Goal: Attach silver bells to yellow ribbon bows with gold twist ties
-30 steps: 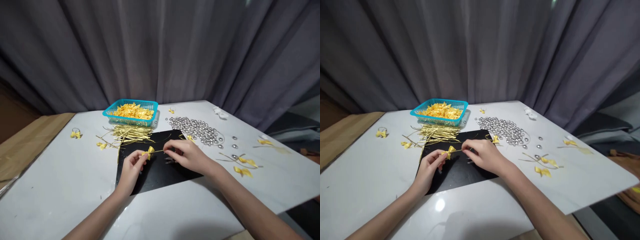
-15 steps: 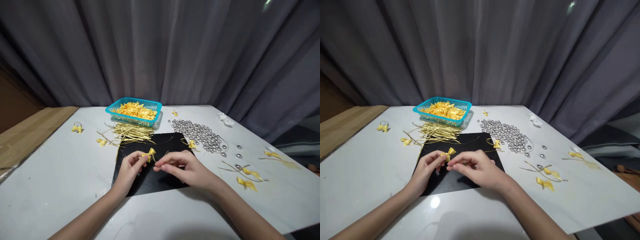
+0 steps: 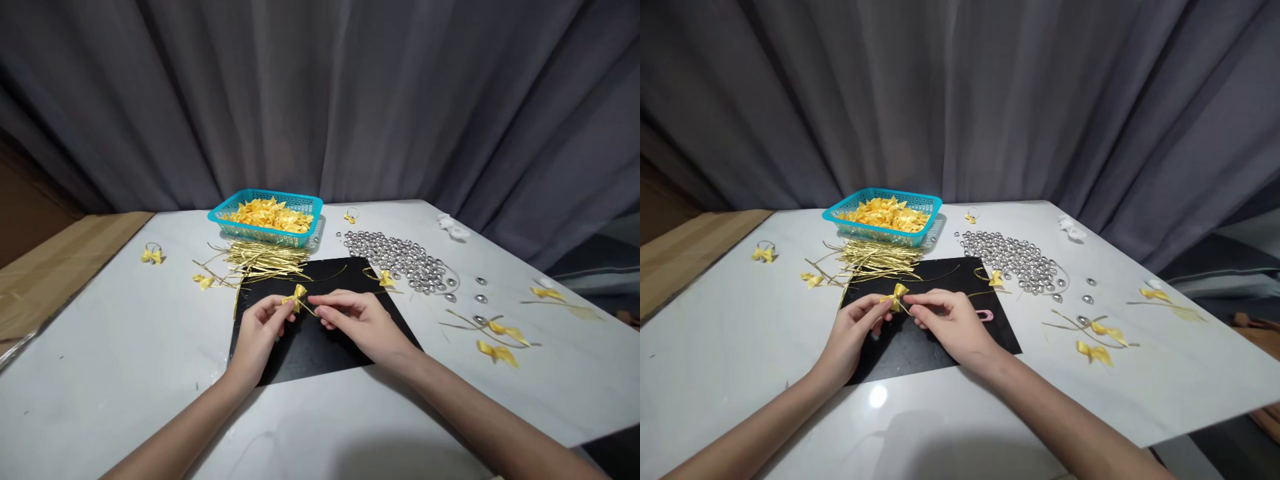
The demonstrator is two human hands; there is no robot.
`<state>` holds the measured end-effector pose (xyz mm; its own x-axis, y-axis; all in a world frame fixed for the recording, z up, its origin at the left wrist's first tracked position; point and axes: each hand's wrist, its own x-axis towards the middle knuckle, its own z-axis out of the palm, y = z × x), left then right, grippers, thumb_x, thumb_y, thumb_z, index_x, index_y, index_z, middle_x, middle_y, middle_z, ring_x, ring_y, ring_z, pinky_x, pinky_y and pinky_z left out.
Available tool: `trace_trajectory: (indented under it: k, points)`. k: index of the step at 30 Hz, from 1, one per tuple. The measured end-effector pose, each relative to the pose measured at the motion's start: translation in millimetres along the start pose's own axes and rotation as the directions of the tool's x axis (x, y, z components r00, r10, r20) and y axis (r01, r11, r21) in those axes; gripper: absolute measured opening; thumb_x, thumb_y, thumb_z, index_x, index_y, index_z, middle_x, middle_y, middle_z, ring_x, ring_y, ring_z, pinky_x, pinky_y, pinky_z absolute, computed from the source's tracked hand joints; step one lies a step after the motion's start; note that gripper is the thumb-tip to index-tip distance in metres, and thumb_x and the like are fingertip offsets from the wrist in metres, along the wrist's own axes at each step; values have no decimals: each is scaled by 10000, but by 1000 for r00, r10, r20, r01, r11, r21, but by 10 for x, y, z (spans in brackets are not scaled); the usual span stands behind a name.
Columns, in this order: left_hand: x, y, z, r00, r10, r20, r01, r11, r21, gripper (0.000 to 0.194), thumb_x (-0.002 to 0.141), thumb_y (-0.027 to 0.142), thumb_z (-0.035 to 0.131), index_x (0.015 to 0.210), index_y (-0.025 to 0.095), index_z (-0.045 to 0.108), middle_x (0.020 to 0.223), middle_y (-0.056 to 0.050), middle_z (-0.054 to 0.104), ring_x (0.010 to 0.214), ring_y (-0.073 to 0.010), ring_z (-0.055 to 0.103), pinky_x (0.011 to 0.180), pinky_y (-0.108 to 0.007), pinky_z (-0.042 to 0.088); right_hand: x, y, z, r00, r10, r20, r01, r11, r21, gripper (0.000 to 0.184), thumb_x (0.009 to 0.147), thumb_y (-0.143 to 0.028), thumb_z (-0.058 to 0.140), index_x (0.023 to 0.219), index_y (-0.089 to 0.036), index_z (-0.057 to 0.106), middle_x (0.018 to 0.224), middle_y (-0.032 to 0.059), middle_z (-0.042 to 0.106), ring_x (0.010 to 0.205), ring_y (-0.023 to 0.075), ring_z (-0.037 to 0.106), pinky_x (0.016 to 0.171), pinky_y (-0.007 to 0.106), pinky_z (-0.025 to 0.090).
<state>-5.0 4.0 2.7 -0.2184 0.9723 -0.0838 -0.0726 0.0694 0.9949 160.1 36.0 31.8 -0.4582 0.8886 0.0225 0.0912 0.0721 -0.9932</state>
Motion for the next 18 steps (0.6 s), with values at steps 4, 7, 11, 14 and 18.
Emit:
trace_trajectory:
  k: [4,7,11,14,18]
  points:
    - [-12,25,6,999,6,51,-6,1000,9,246,690,383,678,683,138,654,584,5,582,508,-82,421,474,-201,329,-12,11,33,997,79,22,-80,997,17,284,717,-340,679,897,-127,729,713,50,665,586,101,582,570,249,487]
    - [-36,52,4,996,10,93,-11,1000,7,226,698,368,672,706,142,668,612,-8,611,533,-94,447,491,-206,347,-31,19,78,997,70,20,-70,997,-10,258,762,-359,633,836,-123,705,677,26,638,494,67,533,494,215,440]
    - [-56,78,4,992,17,125,-17,1000,4,216,688,365,675,704,149,671,622,-11,618,534,-100,451,499,-215,357,-45,47,121,999,39,0,-38,998,-44,230,788,-350,601,807,-131,667,623,-10,572,463,49,486,459,189,400]
    - [-60,84,6,985,12,174,-15,1000,18,219,692,368,667,704,149,668,611,-9,608,527,-101,451,494,-218,352,-46,66,131,999,46,-18,-47,998,-34,224,779,-352,604,798,-134,650,623,-16,558,450,47,476,439,183,392]
    - [-64,74,-13,971,20,236,-25,999,22,204,720,356,644,733,153,661,609,-6,607,533,-105,464,498,-219,356,-44,55,134,997,79,-23,-80,996,-40,206,767,-333,614,745,-129,626,597,-23,554,418,37,461,421,174,375]
